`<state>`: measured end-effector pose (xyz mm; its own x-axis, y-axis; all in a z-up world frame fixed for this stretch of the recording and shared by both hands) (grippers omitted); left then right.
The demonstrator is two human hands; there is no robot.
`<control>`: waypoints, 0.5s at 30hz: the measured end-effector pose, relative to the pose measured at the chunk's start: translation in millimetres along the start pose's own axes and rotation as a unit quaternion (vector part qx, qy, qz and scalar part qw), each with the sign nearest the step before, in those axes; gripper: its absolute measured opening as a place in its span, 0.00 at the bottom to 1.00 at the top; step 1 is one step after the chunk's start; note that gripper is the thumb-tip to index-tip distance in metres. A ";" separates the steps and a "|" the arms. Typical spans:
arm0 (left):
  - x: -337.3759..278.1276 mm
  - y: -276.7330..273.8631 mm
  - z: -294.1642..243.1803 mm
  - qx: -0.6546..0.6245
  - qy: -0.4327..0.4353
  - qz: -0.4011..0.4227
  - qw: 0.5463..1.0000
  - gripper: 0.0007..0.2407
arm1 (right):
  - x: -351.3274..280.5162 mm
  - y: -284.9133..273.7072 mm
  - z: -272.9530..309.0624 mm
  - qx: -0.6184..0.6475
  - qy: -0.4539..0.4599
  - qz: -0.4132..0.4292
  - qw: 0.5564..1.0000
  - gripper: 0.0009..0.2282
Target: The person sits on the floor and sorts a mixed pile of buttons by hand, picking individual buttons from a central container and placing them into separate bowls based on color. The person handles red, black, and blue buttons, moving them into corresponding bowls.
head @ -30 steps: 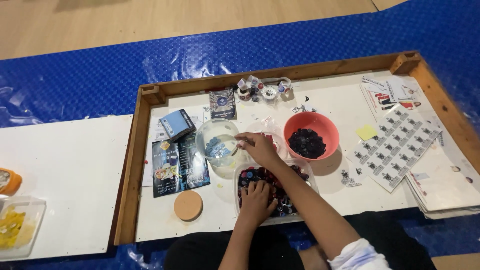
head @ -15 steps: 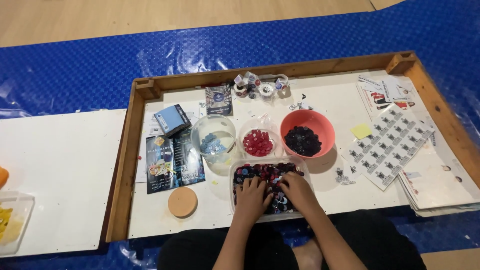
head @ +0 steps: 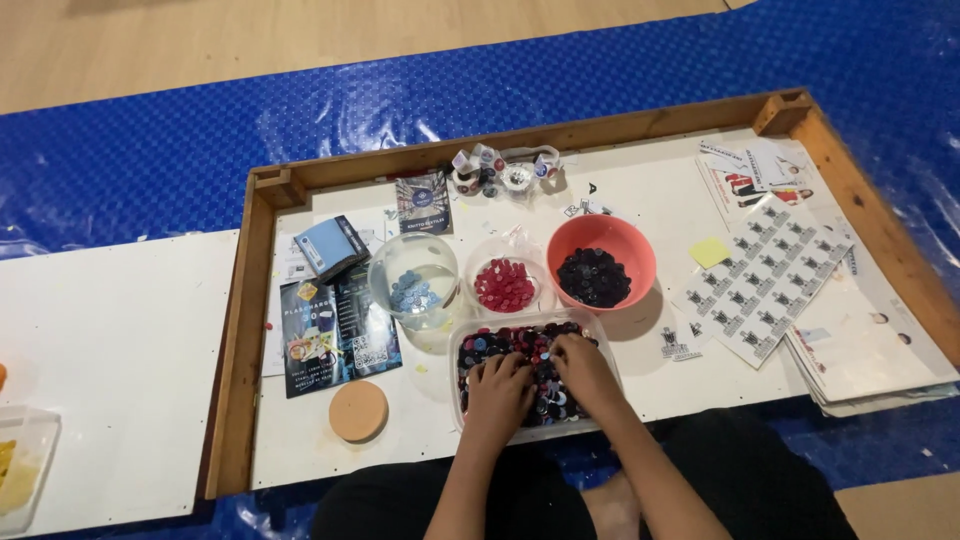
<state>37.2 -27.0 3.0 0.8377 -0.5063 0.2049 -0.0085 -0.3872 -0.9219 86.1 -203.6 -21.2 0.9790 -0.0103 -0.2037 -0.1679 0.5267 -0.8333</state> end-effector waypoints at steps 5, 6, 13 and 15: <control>1.5 -2.4 -3.5 -0.001 -0.007 0.015 1.000 0.11 | -8.1 -30.2 15.8 0.025 0.019 0.013 0.999 0.08; 1.9 -1.2 -2.3 0.005 -0.006 0.016 1.000 0.11 | -13.2 -37.3 29.0 0.026 0.007 0.029 0.999 0.10; 0.3 -0.2 -1.9 -0.002 -0.008 0.025 1.000 0.11 | -4.3 1.8 20.4 -0.076 -0.049 0.037 0.995 0.08; 1.2 -1.0 -1.4 -0.009 -0.012 0.038 0.999 0.12 | -5.5 -4.7 23.7 -0.051 -0.026 0.045 0.997 0.07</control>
<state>37.4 -28.2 4.6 0.8467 -0.5168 0.1266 -0.0818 -0.3615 -0.9288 84.2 -185.8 -3.9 0.9638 0.0789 -0.2548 -0.2633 0.4342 -0.8615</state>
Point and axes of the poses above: each hand's wrist, its own x-axis towards the middle knuckle, its own y-axis out of the palm, z = x × y, the point moved 4 cm from there along x, towards the middle knuckle, and after that the axes turned 12 degrees about y, right-handed, at the moved point
